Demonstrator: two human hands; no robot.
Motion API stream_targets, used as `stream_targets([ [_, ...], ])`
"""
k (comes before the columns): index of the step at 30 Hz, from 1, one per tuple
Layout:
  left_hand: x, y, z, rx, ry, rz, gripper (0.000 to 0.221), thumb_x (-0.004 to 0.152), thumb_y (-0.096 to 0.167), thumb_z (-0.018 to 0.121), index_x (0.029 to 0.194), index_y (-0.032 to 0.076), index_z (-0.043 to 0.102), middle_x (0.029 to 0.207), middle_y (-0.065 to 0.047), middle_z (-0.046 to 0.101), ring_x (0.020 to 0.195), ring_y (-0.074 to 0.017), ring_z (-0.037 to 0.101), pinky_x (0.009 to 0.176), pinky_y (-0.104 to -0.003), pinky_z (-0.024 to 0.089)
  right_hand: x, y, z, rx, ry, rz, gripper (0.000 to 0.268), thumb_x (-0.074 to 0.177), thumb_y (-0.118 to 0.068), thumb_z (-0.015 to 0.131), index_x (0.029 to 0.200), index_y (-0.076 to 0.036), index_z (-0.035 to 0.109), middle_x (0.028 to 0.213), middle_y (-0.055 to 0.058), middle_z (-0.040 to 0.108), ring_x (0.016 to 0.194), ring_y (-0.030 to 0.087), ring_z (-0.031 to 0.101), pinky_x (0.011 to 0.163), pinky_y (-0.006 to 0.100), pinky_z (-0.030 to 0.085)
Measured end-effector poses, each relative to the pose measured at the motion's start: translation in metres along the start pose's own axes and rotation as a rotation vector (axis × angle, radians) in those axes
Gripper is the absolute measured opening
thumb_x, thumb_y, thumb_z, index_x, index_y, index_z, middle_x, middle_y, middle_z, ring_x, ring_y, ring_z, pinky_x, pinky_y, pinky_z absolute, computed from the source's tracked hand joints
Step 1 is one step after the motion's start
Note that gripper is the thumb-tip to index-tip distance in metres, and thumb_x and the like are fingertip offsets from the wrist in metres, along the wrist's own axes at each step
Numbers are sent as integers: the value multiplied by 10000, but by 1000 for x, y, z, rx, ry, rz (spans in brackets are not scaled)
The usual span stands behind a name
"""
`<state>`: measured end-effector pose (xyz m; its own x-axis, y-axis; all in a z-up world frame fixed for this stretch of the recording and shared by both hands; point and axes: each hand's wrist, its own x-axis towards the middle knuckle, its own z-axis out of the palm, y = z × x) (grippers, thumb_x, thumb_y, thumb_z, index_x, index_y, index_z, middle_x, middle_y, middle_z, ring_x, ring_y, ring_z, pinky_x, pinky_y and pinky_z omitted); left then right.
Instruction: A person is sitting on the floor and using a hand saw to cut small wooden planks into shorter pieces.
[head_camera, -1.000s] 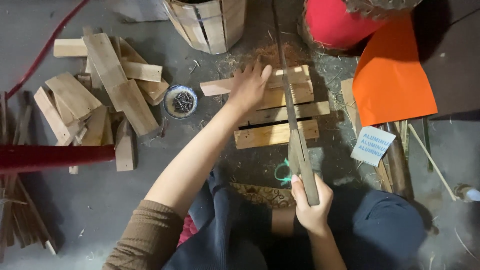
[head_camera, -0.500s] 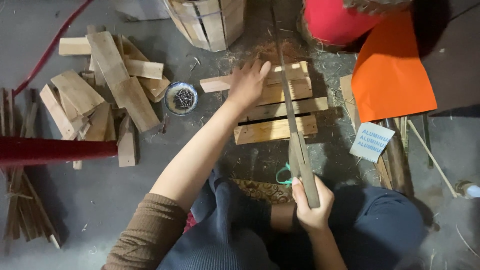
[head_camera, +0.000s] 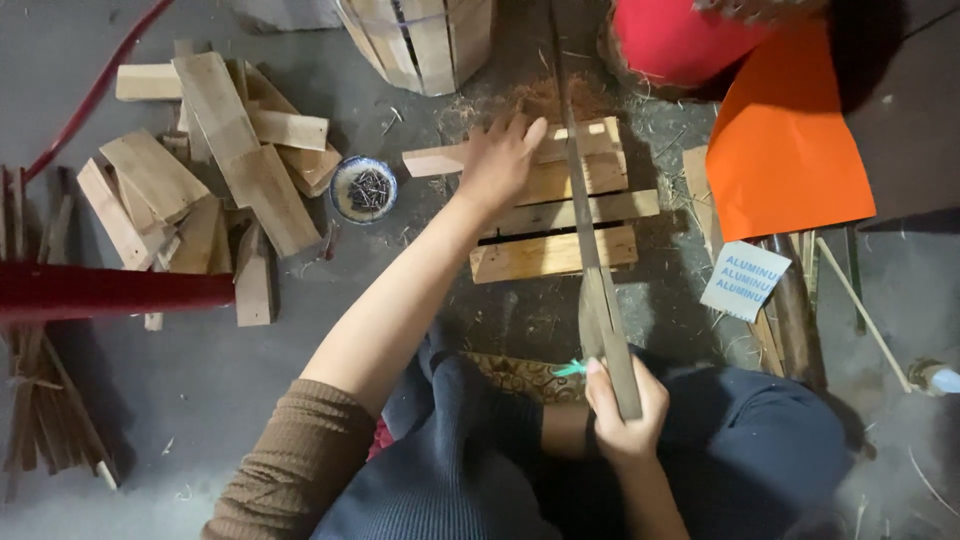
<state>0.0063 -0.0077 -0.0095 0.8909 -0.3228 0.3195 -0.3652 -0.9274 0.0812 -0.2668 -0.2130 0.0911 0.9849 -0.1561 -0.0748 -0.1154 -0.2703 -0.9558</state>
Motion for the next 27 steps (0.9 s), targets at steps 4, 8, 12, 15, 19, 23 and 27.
stream_targets([
  [4, 1, -4, 5, 47, 35, 15, 393, 846, 157, 628, 1221, 123, 516, 1102, -141, 632, 1017, -346, 633, 760, -475, 501, 10, 7, 6, -3, 19, -8, 69, 896, -18, 645, 831, -5, 626, 571, 19, 570, 463, 92, 465, 444, 226, 386],
  [8, -2, 3, -12, 54, -35, -4, 373, 864, 140, 619, 1220, 134, 509, 1077, -136, 621, 974, -328, 627, 804, -477, 477, 7, 12, 4, 176, -18, -5, 90, 907, 15, 585, 822, -11, 579, 591, 9, 523, 476, 71, 414, 437, 209, 355],
  [12, -1, 1, -8, 70, -20, -15, 395, 872, 143, 620, 1251, 126, 507, 1103, -130, 645, 962, -319, 641, 750, -459, 490, 11, 8, 10, 119, -19, -3, 132, 908, 19, 591, 788, -24, 555, 566, 8, 507, 463, 77, 410, 431, 221, 346],
  [15, 3, 2, -10, 27, 34, -20, 300, 868, 108, 617, 1158, 106, 543, 1070, -119, 657, 912, -317, 646, 732, -449, 503, 19, 11, 15, 138, -6, -58, 133, 908, 15, 612, 794, -29, 561, 574, -2, 517, 460, 67, 413, 431, 213, 351],
  [19, 3, -2, 11, 45, -1, -28, 393, 858, 127, 616, 1231, 116, 492, 1194, -171, 635, 967, -355, 651, 803, -480, 503, 20, 7, 17, 32, 14, -89, 110, 900, 15, 629, 803, -15, 587, 583, 6, 541, 467, 80, 435, 448, 220, 373],
  [23, 3, -3, 9, 10, 9, -38, 405, 844, 136, 623, 1224, 106, 487, 1245, -202, 629, 1000, -384, 661, 831, -497, 515, 0, 3, 4, -51, 0, -45, 74, 876, -18, 626, 802, -16, 619, 573, 11, 577, 469, 99, 463, 469, 228, 398],
  [27, 0, 4, -5, -12, -65, -48, 377, 861, 126, 604, 1225, 103, 507, 1238, -188, 626, 1022, -371, 642, 874, -530, 491, -1, 11, 1, -83, 18, -14, 42, 854, -27, 644, 850, 11, 663, 585, 14, 603, 485, 97, 486, 500, 219, 418],
])
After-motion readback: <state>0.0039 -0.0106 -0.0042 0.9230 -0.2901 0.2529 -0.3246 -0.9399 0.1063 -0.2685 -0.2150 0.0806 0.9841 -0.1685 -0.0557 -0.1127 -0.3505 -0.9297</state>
